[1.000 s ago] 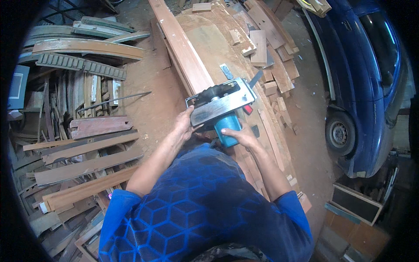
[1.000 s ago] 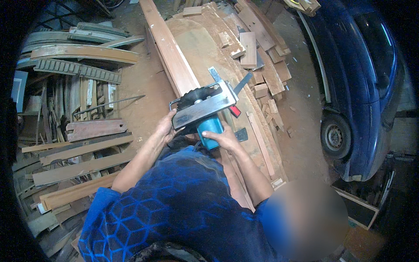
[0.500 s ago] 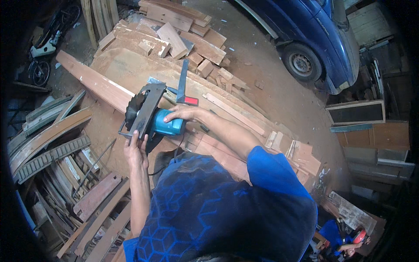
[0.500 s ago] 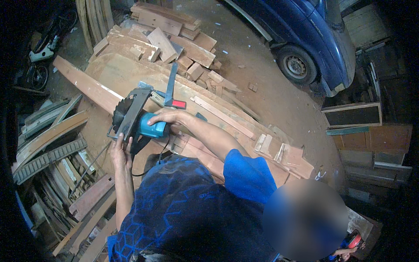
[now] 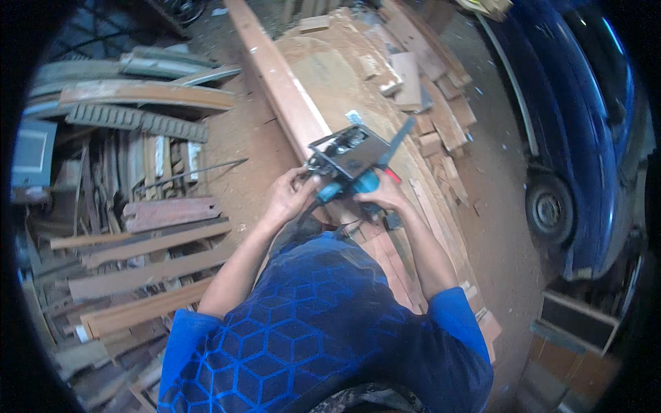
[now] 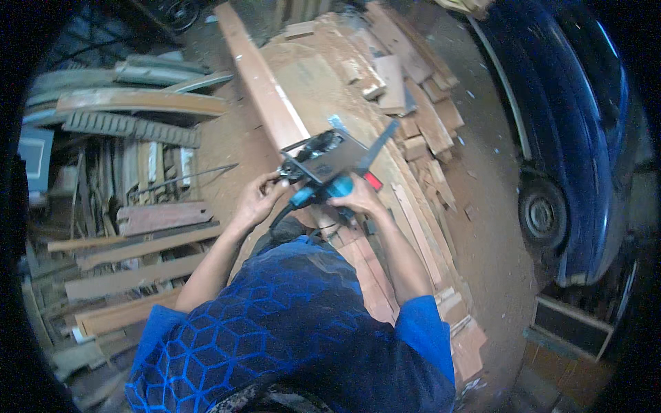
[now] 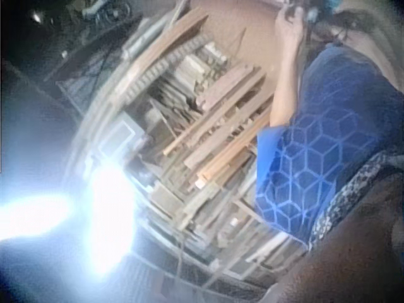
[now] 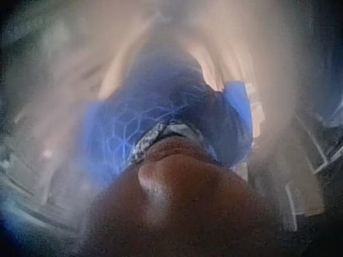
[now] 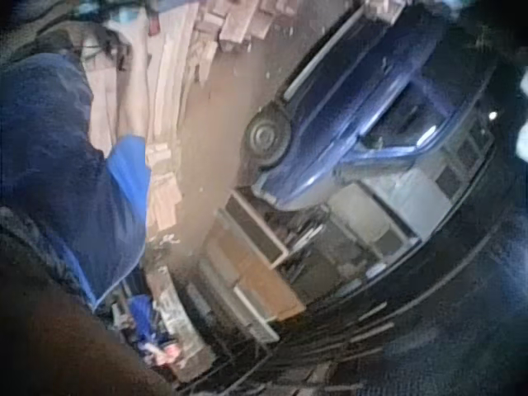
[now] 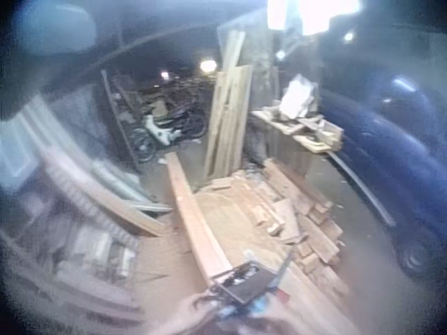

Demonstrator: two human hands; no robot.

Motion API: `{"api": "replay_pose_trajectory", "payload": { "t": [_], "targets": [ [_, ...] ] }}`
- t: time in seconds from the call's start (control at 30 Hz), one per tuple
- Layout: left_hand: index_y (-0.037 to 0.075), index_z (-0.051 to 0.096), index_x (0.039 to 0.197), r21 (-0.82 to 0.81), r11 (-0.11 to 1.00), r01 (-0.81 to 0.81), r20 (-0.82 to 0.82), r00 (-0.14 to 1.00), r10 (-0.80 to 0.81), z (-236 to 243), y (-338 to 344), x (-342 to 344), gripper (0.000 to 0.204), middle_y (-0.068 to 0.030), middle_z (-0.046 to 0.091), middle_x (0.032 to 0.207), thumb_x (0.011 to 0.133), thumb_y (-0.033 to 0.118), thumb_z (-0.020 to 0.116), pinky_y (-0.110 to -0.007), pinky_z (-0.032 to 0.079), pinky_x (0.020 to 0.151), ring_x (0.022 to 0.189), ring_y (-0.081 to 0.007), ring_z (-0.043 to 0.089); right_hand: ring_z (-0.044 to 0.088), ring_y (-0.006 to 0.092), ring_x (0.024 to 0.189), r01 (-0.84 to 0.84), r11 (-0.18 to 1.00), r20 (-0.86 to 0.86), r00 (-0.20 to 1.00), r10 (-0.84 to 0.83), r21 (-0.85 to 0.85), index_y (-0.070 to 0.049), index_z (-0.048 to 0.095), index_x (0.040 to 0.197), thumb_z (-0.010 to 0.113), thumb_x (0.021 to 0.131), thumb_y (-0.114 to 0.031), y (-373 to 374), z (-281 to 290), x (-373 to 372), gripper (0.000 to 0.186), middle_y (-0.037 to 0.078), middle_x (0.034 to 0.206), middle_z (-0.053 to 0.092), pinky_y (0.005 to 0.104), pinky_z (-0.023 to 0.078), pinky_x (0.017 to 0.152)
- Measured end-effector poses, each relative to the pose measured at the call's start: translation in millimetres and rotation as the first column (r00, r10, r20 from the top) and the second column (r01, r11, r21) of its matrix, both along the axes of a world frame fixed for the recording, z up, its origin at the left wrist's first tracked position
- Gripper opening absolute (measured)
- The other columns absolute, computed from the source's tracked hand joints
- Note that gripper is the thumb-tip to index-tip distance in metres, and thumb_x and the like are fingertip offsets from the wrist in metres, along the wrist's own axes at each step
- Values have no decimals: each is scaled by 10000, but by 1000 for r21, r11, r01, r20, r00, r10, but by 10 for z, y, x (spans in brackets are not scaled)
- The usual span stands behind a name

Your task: The person positions a long wooden plank on a workbench, marks it with a pencil and square, and then uses a circular saw to cut the plank. The person handles the plank and saw to perform the cut.

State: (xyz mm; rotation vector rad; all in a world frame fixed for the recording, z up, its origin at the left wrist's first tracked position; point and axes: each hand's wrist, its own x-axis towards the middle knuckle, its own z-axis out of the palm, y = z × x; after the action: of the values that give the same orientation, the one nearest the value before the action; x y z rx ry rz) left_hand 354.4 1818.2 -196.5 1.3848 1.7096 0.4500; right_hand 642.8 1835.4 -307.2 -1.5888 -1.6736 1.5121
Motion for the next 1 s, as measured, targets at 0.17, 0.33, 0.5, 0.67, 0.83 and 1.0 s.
{"api": "replay_pose_trajectory", "payload": {
  "t": [0.17,0.33,0.5,0.67,0.83,1.0],
  "targets": [
    [-52,499,1423,216,960,-177,-32,982,188,-219,214,87,921,-304,595,1303,809,581,766,-450,459,1054,1243,-394,575,646,298,1135,23,999,-23,999,-23,33,54,543,1362,917,569,-397,-26,-110,-171,987,200,1244,667,409,489,1009],
    [-71,443,1445,266,962,-60,-240,963,126,-96,373,263,1170,-324,575,1341,614,635,870,-473,450,1085,1249,-426,583,599,333,1201,38,975,-63,998,-25,219,47,549,1363,875,591,-439,103,-313,-438,968,250,1290,621,414,459,1038],
    [-69,422,1459,328,943,58,-278,960,38,-23,239,483,1057,-303,595,1317,705,530,858,-484,447,1052,1193,-441,580,626,344,1134,-98,972,-221,974,50,-213,-12,641,1316,775,806,-478,266,-449,79,704,213,1260,642,438,479,1013],
    [-31,360,1515,338,918,207,-437,899,-41,63,251,692,1054,-276,605,1288,754,539,815,-515,397,1057,1133,-456,565,601,398,1196,149,977,453,868,-202,149,-11,640,1279,680,844,-191,192,-1385,545,473,226,1296,618,455,466,1053],
    [18,323,1555,288,926,246,-506,859,-71,122,289,725,1087,-235,619,1291,749,561,809,-520,361,1067,1079,-450,572,637,424,1125,125,948,579,766,-280,292,-16,664,1218,711,775,-91,157,-1682,401,452,228,1194,667,476,507,982],
    [32,324,1548,288,912,292,-557,826,-88,90,197,715,1061,-257,621,1257,774,593,782,-548,382,1041,1067,-455,581,692,242,791,272,935,130,960,-247,-227,-20,707,1096,755,828,-123,254,-1377,488,291,86,844,712,375,552,702]
  ]
}}
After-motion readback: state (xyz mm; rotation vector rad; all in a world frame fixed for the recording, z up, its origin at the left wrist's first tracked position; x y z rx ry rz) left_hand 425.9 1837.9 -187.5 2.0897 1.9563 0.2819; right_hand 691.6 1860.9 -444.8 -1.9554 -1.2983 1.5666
